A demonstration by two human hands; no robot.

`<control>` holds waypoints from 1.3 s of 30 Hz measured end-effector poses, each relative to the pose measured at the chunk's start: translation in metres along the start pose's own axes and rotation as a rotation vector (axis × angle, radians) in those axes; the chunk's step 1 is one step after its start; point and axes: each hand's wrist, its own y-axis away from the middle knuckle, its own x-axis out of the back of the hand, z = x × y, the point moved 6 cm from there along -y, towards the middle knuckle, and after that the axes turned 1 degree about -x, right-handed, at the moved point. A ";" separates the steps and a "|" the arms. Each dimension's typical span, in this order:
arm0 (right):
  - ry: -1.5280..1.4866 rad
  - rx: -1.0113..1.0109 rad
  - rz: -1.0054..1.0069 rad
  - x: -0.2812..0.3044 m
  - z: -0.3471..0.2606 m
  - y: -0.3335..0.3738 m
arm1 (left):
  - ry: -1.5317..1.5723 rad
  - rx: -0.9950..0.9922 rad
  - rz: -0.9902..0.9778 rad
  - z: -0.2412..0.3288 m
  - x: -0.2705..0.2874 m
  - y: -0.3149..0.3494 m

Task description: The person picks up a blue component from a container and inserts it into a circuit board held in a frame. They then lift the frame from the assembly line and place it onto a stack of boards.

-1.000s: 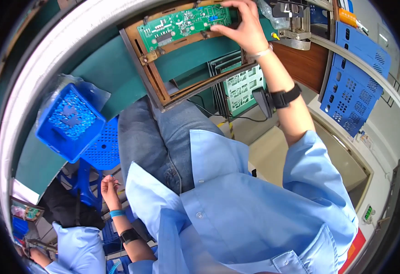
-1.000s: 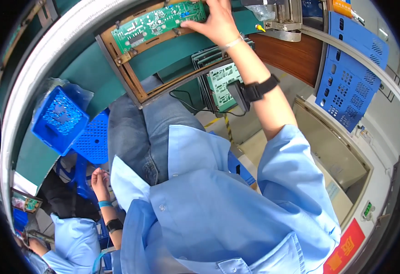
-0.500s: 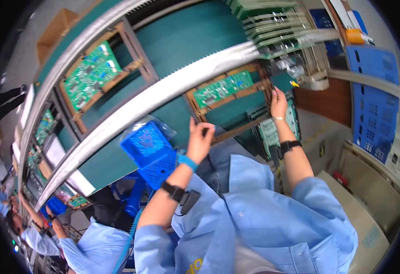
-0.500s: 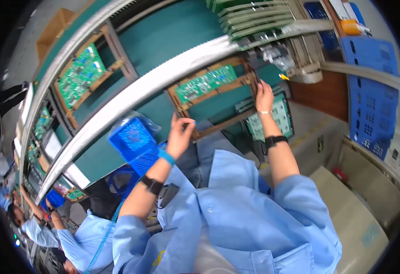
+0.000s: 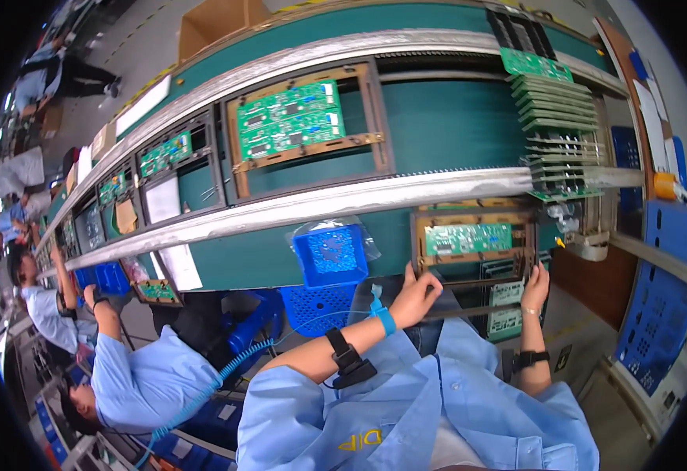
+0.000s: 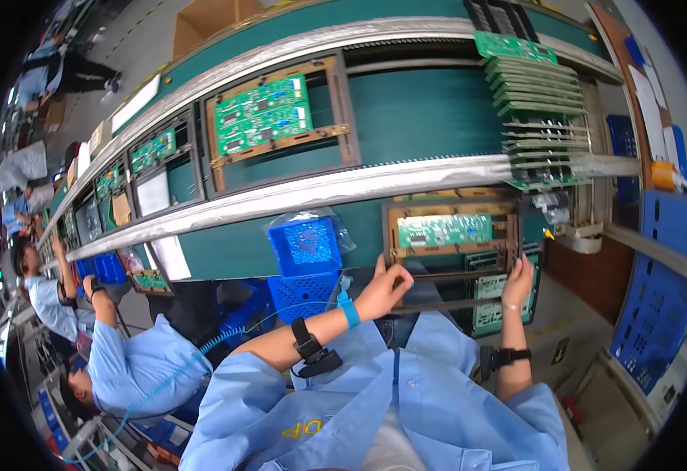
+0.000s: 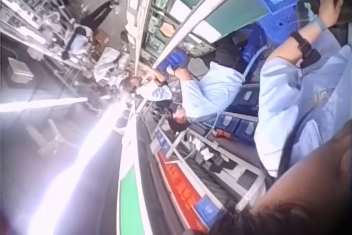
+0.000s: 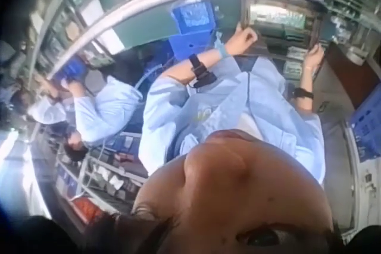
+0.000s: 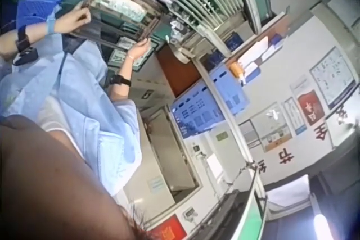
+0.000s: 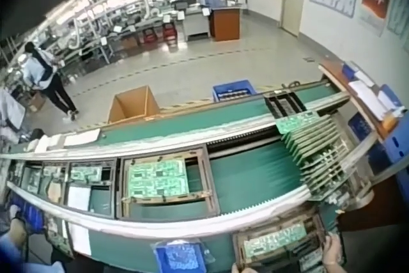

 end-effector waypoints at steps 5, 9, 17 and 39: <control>-0.094 -0.072 -0.043 0.005 0.024 0.035 | 0.146 0.015 -0.041 0.005 0.013 0.030; -0.094 -0.084 0.009 -0.012 0.026 0.058 | 0.032 0.019 0.032 0.017 0.033 0.056; -0.175 -0.062 -0.013 -0.009 -0.024 0.079 | 0.177 0.059 0.190 0.033 0.076 0.069; -0.536 -0.503 -0.061 0.036 0.019 0.129 | -0.828 -0.482 0.106 0.052 0.152 -0.160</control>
